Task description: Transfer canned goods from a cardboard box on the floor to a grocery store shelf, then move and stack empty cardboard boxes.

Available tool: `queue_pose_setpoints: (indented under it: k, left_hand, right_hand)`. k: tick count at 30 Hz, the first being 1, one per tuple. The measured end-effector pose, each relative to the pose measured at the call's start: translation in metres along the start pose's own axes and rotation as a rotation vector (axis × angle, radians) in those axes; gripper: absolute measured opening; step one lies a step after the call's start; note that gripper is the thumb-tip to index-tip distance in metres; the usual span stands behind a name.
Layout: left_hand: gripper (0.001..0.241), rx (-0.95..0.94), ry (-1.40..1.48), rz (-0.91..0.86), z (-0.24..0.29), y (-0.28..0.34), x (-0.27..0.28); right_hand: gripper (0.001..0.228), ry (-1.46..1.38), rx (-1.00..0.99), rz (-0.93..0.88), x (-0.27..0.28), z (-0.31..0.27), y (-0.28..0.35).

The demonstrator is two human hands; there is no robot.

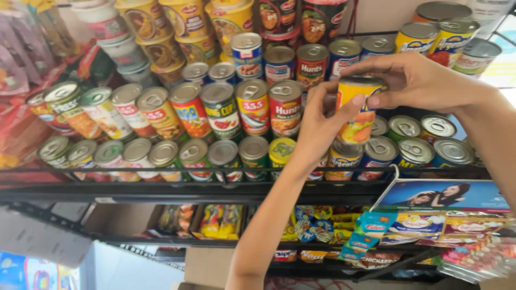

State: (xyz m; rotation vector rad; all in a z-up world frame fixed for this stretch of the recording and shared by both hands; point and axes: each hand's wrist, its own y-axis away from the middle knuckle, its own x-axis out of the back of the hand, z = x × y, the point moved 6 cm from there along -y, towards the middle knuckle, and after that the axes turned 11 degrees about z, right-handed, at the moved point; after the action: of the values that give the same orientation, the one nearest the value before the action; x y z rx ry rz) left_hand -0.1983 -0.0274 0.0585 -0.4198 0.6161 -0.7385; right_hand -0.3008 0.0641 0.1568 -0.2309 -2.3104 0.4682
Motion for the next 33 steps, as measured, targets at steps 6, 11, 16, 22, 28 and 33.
queue_pose_setpoints:
  k: [6,11,16,22,28,33]
  left_hand:
    - [0.071,-0.159,-0.175,0.032,0.010,-0.007,-0.006]
    - [0.052,-0.214,-0.454,0.035,0.013,-0.006,-0.006]
    - [0.051,-0.269,-0.456,0.014,0.019,-0.002,-0.008]
    - [0.043,-0.265,-0.408,0.002,0.016,0.002,-0.009]
    - [0.040,-0.011,-0.374,0.008,0.019,-0.001,-0.010]
    - [0.040,-0.130,-0.436,-0.004,0.014,-0.003,-0.009]
  right_hand:
    - [0.063,-0.020,-0.122,0.186,0.000,0.027,-0.001]
    - [0.071,0.095,-0.167,0.253,-0.005,0.052,-0.001]
    - [0.070,0.037,-0.087,0.254,-0.010,0.046,0.000]
    - [0.076,0.296,-0.028,0.309,-0.010,0.035,0.007]
    - [0.085,0.114,-0.050,0.262,-0.014,0.046,0.006]
    - [0.083,-0.089,-0.175,0.191,-0.021,0.064,0.010]
